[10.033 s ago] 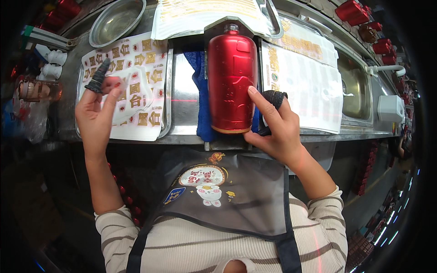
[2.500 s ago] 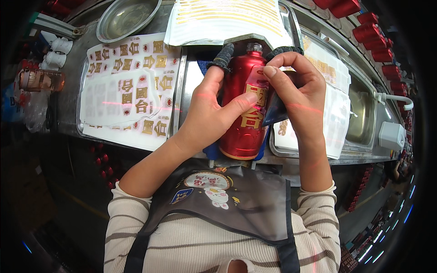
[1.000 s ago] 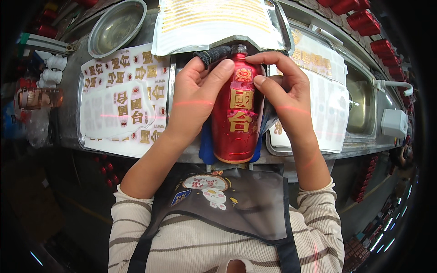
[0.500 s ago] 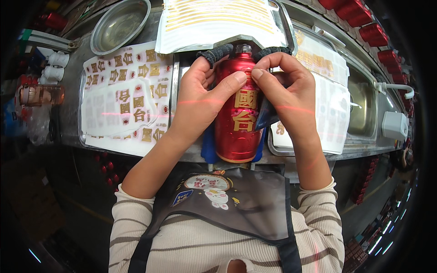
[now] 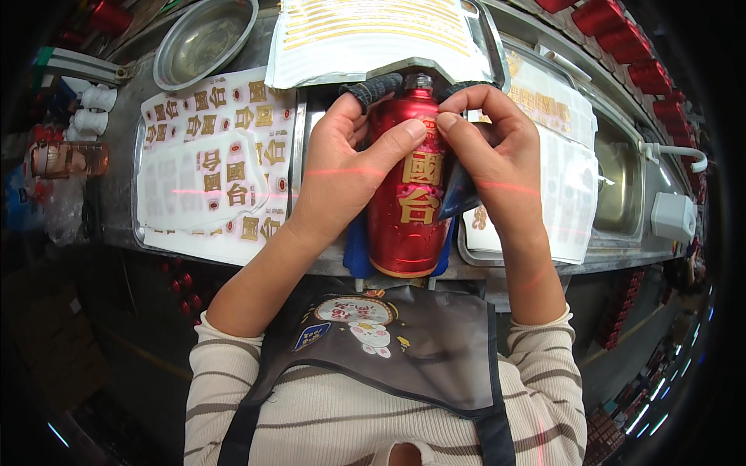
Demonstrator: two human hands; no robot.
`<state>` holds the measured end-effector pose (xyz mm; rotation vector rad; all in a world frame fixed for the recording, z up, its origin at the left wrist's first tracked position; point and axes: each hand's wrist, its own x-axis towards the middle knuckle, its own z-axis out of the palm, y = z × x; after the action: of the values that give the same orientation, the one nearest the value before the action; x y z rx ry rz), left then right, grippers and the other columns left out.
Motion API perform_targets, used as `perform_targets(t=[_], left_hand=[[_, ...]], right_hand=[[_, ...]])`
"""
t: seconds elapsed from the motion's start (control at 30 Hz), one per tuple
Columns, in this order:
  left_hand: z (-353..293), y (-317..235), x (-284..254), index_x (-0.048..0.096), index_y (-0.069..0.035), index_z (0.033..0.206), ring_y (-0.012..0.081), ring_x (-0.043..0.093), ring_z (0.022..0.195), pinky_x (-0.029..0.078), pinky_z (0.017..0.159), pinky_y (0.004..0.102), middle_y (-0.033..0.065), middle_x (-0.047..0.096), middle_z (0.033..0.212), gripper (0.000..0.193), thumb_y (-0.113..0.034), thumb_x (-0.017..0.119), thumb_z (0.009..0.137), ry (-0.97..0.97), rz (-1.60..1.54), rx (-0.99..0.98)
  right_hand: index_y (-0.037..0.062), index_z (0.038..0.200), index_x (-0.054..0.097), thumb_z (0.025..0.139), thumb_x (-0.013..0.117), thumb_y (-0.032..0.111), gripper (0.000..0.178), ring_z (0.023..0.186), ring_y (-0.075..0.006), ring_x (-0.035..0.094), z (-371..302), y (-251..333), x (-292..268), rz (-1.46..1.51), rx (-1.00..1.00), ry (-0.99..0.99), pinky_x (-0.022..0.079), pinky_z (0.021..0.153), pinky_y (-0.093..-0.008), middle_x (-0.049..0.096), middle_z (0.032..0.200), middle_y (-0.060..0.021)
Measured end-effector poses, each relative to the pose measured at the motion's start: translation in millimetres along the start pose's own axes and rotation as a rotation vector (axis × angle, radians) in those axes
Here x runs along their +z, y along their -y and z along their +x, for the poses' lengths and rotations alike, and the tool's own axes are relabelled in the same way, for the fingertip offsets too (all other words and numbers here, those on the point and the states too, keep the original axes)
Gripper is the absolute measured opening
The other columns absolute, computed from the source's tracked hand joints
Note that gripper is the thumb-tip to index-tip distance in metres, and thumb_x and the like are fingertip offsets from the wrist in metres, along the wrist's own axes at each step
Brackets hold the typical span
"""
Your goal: The person applies multiple adhesive labels to red cylindrical bottles. They peel each label from a sheet, align it on the bottle, and smooth it down with their fingers. The process is repeated for several bottles in sequence.
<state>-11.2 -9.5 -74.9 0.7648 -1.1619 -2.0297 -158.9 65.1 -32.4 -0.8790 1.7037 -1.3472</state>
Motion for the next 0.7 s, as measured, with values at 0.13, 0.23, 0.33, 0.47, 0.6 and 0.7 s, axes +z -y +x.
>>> perform_targets(t=[0.13, 0.23, 0.33, 0.47, 0.6, 0.7], left_hand=[[0, -2, 2, 0.060, 0.001, 0.120, 0.0139, 0.066, 0.102, 0.054, 0.091, 0.0292, 0.0100, 0.069, 0.113, 0.036, -0.014, 0.075, 0.090, -0.006, -0.033, 0.003], [1, -6, 4, 0.061, 0.001, 0.118, 0.0134, 0.066, 0.101, 0.054, 0.089, 0.0291, 0.0098, 0.070, 0.111, 0.033, -0.013, 0.073, 0.091, -0.008, -0.026, -0.009], [2, -1, 5, 0.061, 0.002, 0.118, 0.0129, 0.066, 0.099, 0.054, 0.088, 0.0286, 0.0096, 0.070, 0.110, 0.030, -0.012, 0.071, 0.093, -0.022, -0.033, 0.002], [0, -2, 6, 0.061, 0.002, 0.118, 0.0124, 0.066, 0.099, 0.054, 0.087, 0.0283, 0.0094, 0.070, 0.110, 0.030, -0.012, 0.070, 0.093, -0.022, -0.053, -0.005], [1, -6, 6, 0.062, 0.002, 0.118, 0.0120, 0.066, 0.098, 0.055, 0.086, 0.0282, 0.0092, 0.070, 0.110, 0.031, -0.013, 0.071, 0.093, -0.021, -0.066, -0.029], [3, -4, 7, 0.062, 0.002, 0.118, 0.0120, 0.066, 0.097, 0.055, 0.085, 0.0281, 0.0093, 0.070, 0.109, 0.032, -0.014, 0.072, 0.093, -0.019, -0.036, -0.018]], right_hand=[[0.0014, 0.105, 0.063, 0.091, 0.069, 0.007, 0.016, 0.062, 0.0002, 0.056, -2, -3, 3, 0.111, -0.007, -0.060, 0.041, 0.056, -0.0144, 0.067, 0.079, -0.0003], [0.0018, 0.105, 0.063, 0.091, 0.070, 0.007, 0.017, 0.065, -0.0007, 0.060, -4, -4, 4, 0.111, 0.010, -0.036, 0.041, 0.056, -0.0144, 0.069, 0.082, -0.0025], [0.0016, 0.105, 0.062, 0.091, 0.071, 0.008, 0.018, 0.066, -0.0024, 0.061, 0, -8, 3, 0.009, -0.032, -0.029, 0.044, 0.059, -0.0154, 0.070, 0.087, -0.0040], [0.0013, 0.106, 0.062, 0.091, 0.070, 0.006, 0.018, 0.066, -0.0032, 0.061, 3, -5, -2, 0.121, 0.017, 0.018, 0.046, 0.062, -0.0159, 0.068, 0.091, -0.0033], [0.0017, 0.107, 0.061, 0.091, 0.070, 0.005, 0.018, 0.065, -0.0036, 0.061, 3, -5, -6, 0.176, 0.027, 0.029, 0.046, 0.062, -0.0158, 0.067, 0.088, -0.0011], [0.0025, 0.108, 0.061, 0.091, 0.070, 0.005, 0.020, 0.063, -0.0021, 0.059, -3, -6, -2, 0.159, 0.025, 0.015, 0.043, 0.058, -0.0153, 0.067, 0.085, 0.0001]])
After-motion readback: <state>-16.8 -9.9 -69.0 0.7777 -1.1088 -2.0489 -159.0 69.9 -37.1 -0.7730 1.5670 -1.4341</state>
